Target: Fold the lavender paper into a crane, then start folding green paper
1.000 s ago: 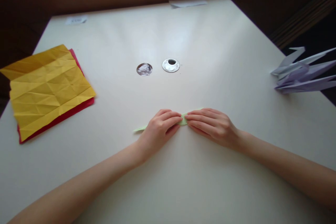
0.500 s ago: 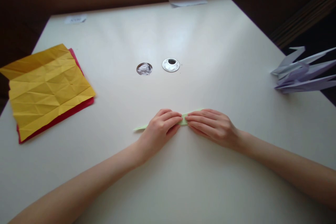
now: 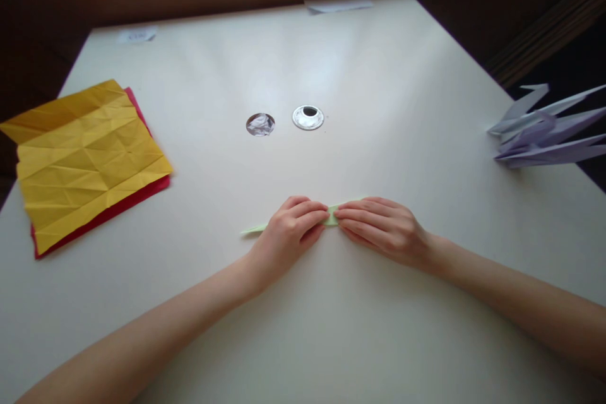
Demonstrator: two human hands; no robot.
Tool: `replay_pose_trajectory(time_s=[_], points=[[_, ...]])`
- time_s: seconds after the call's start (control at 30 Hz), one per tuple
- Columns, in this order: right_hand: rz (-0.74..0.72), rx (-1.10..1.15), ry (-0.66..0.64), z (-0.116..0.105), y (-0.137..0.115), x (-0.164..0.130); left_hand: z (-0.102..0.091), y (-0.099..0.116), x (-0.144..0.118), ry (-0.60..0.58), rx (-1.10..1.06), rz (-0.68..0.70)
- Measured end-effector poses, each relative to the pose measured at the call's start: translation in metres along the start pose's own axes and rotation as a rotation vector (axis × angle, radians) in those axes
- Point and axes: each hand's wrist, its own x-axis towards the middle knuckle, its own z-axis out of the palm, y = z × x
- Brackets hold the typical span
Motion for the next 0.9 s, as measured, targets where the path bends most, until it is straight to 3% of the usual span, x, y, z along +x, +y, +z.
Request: replay_pose_trajectory(time_s=[0.17, 0.3, 0.37, 0.7, 0.9], points=[[0.031, 0.016, -0.025, 0.000, -0.002, -0.002, -0.001, 0.003, -0.003, -0.027, 0.126, 0.045], [0.102, 0.003, -0.078, -0.001, -0.012, -0.001, 0.000, 0.019, -0.012, -0.114, 0.523, 0.192], [0.146, -0.025, -0.108, -0.001, -0.020, 0.001, 0.003, 0.027, -0.017, -0.135, 0.624, 0.179], [0.278, -0.168, -0.258, 0.008, -0.042, 0.002, -0.003, 0.034, -0.026, -0.317, 0.455, 0.028], [0.291, -0.203, -0.305, 0.007, -0.044, -0.003, -0.016, 0.033, -0.041, -0.339, 0.551, -0.005]])
